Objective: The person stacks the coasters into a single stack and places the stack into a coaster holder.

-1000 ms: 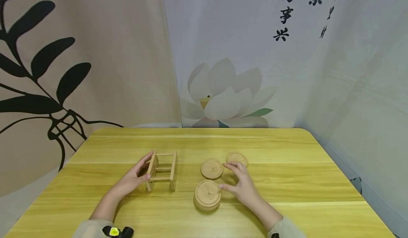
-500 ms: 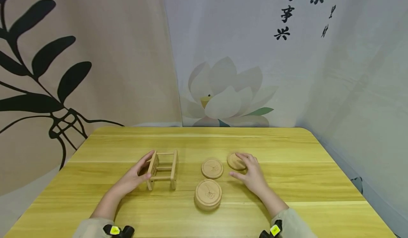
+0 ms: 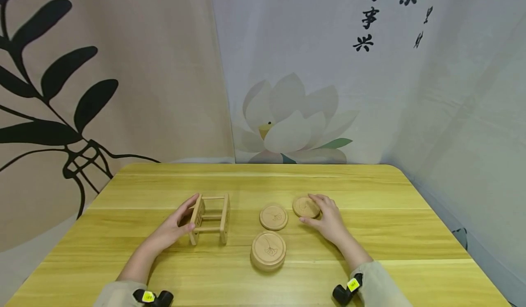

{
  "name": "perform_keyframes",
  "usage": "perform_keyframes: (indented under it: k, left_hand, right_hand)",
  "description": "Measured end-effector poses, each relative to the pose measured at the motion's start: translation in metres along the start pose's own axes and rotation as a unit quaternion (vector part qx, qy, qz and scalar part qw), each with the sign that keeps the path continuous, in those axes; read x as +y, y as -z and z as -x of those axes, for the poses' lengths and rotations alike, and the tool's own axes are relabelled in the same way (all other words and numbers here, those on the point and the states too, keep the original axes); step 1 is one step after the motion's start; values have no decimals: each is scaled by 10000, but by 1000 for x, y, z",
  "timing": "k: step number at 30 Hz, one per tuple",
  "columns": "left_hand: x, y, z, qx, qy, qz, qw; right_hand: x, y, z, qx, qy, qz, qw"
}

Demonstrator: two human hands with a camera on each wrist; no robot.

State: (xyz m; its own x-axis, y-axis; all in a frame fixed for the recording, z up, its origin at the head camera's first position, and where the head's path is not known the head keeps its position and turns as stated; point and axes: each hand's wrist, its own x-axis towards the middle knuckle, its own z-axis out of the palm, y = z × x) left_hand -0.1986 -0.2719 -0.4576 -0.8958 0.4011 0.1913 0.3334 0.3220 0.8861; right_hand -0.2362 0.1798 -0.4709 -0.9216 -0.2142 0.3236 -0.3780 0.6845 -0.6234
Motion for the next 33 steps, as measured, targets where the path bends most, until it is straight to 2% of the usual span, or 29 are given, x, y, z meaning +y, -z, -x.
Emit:
perform_keyframes:
  k: [12,21,33]
  left_hand:
    - [2,1,0,13,-10,-2,10000]
    - [-1,0,0,17,-2,-46,10000]
    - [-3,0,0,36,29,-53,10000]
  right_hand:
    - [7,0,-7,-237,-232,142,9993]
    - [9,-2,-9,-251,-62,491,9985]
    - [9,-3,-9,-237,-115,503,9984]
